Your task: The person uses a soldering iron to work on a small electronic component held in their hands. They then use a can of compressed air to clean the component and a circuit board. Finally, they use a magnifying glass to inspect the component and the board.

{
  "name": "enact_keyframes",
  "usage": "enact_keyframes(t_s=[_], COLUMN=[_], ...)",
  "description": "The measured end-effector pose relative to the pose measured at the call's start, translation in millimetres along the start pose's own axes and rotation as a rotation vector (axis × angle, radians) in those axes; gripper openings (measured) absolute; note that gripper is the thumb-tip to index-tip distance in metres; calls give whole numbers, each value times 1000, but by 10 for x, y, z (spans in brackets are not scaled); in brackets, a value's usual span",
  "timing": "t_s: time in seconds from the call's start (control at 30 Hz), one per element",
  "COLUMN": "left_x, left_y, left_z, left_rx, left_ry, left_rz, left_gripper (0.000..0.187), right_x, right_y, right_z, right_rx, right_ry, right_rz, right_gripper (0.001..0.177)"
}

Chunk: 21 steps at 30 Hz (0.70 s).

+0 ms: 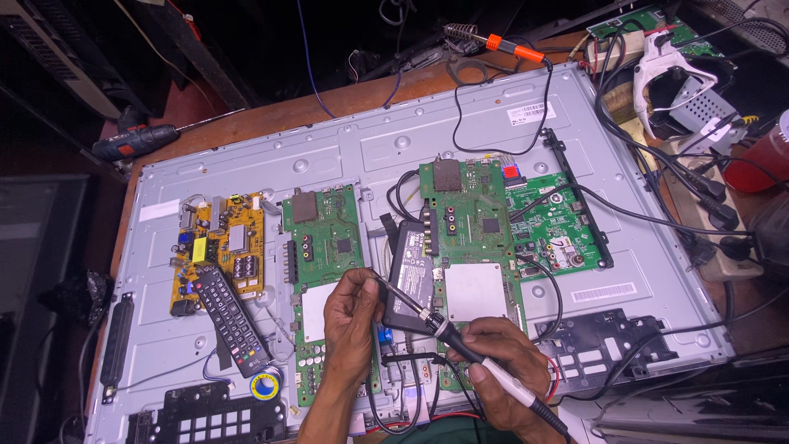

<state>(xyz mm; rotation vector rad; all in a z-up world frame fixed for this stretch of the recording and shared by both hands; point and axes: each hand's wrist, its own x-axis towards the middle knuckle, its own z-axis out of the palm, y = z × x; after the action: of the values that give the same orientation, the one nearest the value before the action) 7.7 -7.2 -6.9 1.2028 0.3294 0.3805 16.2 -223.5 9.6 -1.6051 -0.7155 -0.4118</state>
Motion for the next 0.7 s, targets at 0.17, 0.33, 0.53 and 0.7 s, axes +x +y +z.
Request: enact_keyframes(t_s=[0.17,0.33,0.53,0.7], left_x=[1,6,3,1], left_y=[23,10,5,12], left_z=[9,3,8,15], left_rx=[12,-11,-22,-22], left_ry=[-6,-7,-4,-3], left_rz=[11,3,2,-1], left_gripper=[17,18,17,17], right_x=[-13,-86,4,-9], right_y=[14,85,-4,16], right_z=[8,12,12,15], right_rx=[0,14,29,8], right_ry=[6,34,5,8], right_rz=[0,42,4,-6], right_gripper=[26,28,26,26])
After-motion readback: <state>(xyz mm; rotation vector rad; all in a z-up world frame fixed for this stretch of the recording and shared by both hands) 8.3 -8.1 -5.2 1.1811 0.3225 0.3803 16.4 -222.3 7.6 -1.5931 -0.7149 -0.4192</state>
